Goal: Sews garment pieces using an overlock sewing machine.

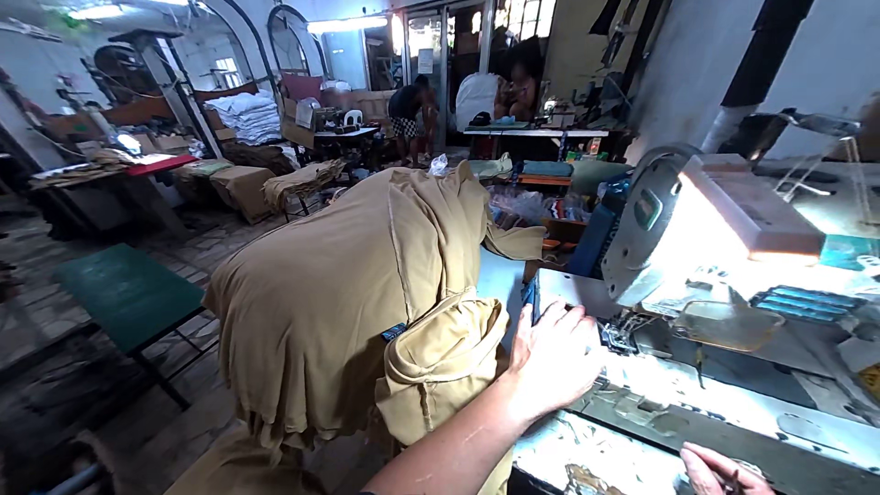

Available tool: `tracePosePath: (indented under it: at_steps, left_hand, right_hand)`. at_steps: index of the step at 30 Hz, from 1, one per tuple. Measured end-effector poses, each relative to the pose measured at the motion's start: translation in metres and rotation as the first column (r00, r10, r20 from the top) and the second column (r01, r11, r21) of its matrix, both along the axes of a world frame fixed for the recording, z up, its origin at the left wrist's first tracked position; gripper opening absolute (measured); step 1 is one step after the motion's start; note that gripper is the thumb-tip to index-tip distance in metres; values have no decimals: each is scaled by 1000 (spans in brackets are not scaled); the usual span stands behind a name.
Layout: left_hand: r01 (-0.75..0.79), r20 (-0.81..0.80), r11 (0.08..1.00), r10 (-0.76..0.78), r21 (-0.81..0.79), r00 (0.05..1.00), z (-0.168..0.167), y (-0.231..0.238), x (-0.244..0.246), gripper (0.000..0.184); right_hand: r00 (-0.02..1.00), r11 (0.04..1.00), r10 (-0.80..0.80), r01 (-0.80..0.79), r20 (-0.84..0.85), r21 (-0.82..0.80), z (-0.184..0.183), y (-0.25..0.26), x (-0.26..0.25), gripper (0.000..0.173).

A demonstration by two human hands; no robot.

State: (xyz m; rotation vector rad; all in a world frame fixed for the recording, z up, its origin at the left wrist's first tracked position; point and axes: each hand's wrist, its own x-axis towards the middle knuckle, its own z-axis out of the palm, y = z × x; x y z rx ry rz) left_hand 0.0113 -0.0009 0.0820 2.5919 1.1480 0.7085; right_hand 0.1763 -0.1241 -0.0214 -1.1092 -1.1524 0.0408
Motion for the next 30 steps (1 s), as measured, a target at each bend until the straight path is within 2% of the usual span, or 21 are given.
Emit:
tracePosePath:
  at_steps: [8, 11, 12, 15, 30]
  left_hand:
    - [0, -22, 1000, 0, -19, 1000, 4, -2, 0, 47]
    - [4, -183, 992, -27, -125, 983, 31, -11, -4, 50]
    - [2, -182, 991, -26, -135, 983, 32, -12, -4, 50]
    - [-9, -17, 1000, 9, -27, 1000, 5, -2, 1, 47]
    - [-10, 0, 1000, 10, 6, 1000, -2, 0, 1, 47]
  right_hand:
    - [1000, 1000, -10, 10, -4, 15, -2, 1, 1, 10]
    - [1000, 1000, -14, 14, 5, 9, 1, -1, -1, 11]
    - [1000, 1000, -17, 17, 12, 9, 1, -1, -1, 11]
    - [999, 999, -31, 31, 20, 15, -1, 0, 0, 12]
    - [999, 999, -39, 39, 3, 0, 1, -1, -1, 13]
